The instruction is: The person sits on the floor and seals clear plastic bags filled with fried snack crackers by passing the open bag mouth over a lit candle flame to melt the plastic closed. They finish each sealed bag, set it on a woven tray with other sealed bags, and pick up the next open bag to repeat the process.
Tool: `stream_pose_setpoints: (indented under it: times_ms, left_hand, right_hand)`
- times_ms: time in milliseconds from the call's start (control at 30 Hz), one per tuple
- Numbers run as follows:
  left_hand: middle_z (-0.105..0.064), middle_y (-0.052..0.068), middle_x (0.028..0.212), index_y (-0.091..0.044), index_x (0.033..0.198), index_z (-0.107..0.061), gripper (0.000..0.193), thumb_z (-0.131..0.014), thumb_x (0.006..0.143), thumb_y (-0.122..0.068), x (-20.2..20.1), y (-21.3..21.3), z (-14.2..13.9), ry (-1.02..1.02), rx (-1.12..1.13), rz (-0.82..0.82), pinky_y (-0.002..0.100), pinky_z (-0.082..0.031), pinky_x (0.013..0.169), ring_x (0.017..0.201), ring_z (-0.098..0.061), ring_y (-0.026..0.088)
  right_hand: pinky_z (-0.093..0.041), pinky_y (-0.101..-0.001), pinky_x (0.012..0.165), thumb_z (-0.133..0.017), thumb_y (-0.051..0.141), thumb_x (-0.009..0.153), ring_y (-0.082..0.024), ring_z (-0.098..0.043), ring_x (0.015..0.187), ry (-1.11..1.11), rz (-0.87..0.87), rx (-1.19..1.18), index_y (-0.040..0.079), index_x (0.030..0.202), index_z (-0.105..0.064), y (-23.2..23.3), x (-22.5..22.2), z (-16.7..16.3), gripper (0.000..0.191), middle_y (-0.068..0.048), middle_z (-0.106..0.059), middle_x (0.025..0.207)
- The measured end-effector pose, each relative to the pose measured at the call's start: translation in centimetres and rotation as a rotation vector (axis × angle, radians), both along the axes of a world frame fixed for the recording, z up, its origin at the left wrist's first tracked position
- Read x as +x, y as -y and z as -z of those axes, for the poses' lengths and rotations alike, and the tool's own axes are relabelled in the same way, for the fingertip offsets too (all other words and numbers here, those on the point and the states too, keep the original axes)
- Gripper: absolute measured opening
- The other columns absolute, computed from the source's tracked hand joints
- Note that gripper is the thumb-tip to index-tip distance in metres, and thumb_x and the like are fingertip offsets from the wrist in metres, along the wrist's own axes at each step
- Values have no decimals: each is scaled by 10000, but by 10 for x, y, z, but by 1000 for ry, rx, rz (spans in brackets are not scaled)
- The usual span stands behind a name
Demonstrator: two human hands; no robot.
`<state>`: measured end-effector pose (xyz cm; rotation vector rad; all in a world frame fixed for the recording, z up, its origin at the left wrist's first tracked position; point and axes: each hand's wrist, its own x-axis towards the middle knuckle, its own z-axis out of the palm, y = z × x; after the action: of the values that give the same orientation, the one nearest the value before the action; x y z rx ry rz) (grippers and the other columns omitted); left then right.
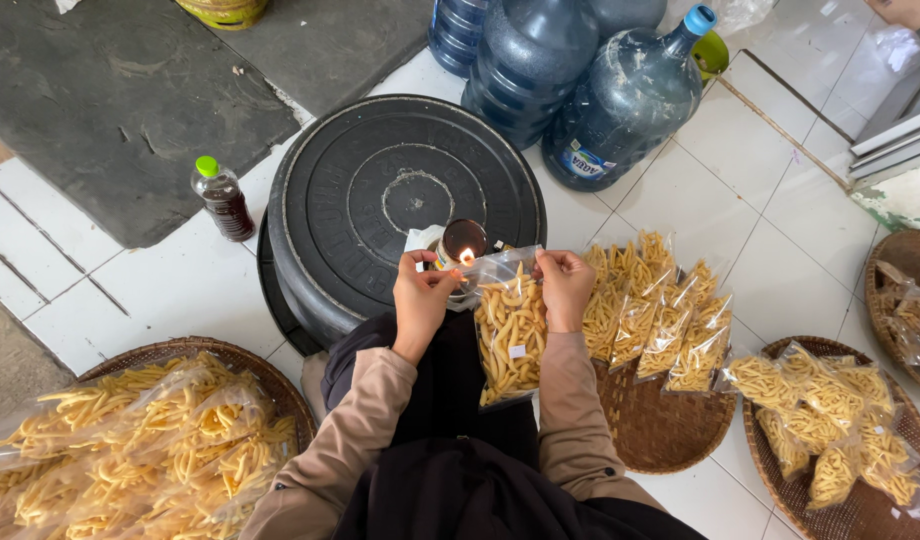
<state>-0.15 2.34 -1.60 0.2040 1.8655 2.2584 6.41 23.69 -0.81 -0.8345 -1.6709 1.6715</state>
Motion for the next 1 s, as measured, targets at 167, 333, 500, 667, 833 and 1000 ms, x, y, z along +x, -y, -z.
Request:
stream_pose_setpoints:
  times_ms: [167,333,500,667,833,1000]
  left_hand:
    - [-770,140,789,23,1145,-467,447,-788,845,-55,-1,-3,3,6,-37,-17,247,-561,662,711,-730,125]
    - [-766,143,776,0,1090,-435,434,-792,852,-64,0,-6,4,-6,-22,-24,244,-553,665,707,-721,122]
    - [-769,144,760,-22,1025,-415,431,-806,849,-68,0,-10,5,-20,-49,-32,237,-532,663,692,-705,115]
    - [-773,130,788,-28,994,-405,431,-806,844,-76,0,-13,4,-26,-56,-34,232,-543,648,702,-717,111]
    - [-768,132,795,-35,985,-399,439,-808,831,-67,1,-14,3,-5,-51,-28,235,-552,646,709,-725,112]
    - [-764,132,791,-41,979,-391,437,-804,839,-67,1,-17,3,-7,-54,-20,235,-551,642,704,-723,109]
  right_hand:
    - [-459,-231,529,-765,57,888,-94,-615,583,-27,-13,2,-30,817,-701,-1,0,0,130,-47,-682,708]
    - [-457,-240,523,-765,53,890,-103,-620,587,-15,-5,5,-35,814,-694,-5,2,2,136,-53,-680,707]
    - [-460,-237,545,-761,46,896,-104,-613,595,-55,-8,9,-34,833,-700,-10,4,5,119,-49,-675,714]
    - [-484,-240,571,-761,46,898,-103,-620,610,-52,-1,22,-39,833,-699,-13,6,7,124,-53,-680,713]
    - [-464,-237,562,-760,53,898,-102,-621,609,-23,10,21,-32,837,-700,-13,10,5,120,-50,-681,711]
    - [-450,-230,548,-763,58,894,-98,-623,608,-14,20,9,-20,835,-693,-13,11,0,120,-45,-680,710]
